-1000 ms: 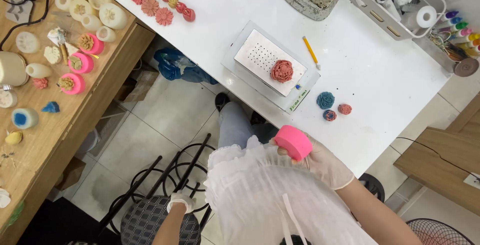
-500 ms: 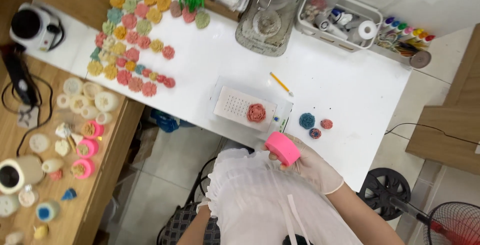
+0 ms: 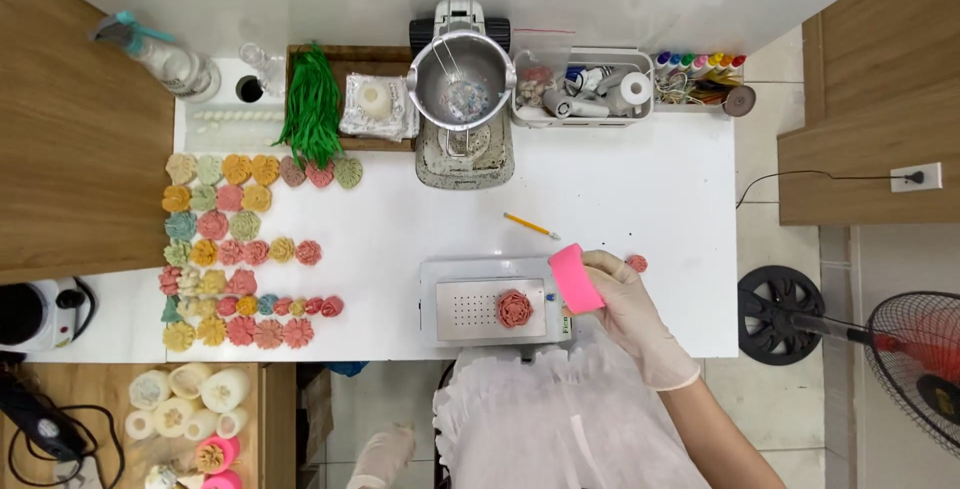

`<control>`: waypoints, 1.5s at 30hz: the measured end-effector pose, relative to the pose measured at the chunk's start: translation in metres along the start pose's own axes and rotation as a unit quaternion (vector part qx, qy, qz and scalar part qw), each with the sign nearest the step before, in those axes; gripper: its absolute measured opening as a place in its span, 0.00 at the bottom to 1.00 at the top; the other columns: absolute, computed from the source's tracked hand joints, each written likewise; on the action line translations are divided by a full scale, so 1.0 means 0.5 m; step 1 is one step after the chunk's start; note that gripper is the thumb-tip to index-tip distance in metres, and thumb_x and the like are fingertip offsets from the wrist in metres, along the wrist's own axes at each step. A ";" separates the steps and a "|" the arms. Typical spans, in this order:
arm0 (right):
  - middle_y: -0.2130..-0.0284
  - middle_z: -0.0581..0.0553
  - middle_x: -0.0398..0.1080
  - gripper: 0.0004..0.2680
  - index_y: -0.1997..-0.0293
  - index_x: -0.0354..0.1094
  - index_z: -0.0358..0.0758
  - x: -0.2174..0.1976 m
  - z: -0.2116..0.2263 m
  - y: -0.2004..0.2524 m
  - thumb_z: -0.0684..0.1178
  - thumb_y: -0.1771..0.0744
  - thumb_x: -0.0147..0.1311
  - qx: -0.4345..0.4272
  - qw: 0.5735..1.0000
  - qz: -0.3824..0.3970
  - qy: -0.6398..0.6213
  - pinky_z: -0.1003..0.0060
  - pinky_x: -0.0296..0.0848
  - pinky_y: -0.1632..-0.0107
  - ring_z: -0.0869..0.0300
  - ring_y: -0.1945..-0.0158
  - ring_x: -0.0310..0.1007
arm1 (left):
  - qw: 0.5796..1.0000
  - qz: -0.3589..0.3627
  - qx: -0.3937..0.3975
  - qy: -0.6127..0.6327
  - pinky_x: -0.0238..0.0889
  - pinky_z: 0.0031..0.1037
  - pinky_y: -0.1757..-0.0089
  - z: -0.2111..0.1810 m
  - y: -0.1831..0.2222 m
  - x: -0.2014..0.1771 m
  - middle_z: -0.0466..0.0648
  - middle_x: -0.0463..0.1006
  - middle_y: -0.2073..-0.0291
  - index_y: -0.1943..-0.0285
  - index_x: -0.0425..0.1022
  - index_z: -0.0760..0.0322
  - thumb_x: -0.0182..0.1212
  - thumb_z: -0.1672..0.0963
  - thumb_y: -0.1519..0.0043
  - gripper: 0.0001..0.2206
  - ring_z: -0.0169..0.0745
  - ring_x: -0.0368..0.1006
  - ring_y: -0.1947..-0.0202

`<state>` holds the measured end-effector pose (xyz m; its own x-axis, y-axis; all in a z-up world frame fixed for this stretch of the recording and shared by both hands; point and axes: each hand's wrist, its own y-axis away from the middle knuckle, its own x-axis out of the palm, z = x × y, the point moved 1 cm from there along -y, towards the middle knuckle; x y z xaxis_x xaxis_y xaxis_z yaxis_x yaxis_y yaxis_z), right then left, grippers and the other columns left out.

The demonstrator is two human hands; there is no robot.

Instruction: The recorder prepares decorative wax flower elements and wicks for candle making at a studio workbench.

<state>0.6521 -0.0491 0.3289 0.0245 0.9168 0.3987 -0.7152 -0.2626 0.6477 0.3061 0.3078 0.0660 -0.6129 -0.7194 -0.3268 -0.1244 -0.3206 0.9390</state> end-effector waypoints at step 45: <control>0.38 0.39 0.63 0.09 0.58 0.77 0.41 0.110 -0.198 0.160 0.43 0.40 0.69 -0.448 0.784 -0.048 0.427 0.59 0.68 0.38 0.47 0.33 0.59 | 0.672 -0.246 0.501 0.487 0.66 0.20 0.65 -0.418 0.561 -0.145 0.45 0.80 0.67 0.51 0.78 0.73 0.61 0.55 0.33 0.12 0.25 0.71 0.68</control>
<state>0.5273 0.0100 0.3381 -0.0943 0.8872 -0.4517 -0.9519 -0.2132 -0.2200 0.4788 0.1414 0.3308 0.4348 -0.8969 -0.0808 -0.8869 -0.4421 0.1339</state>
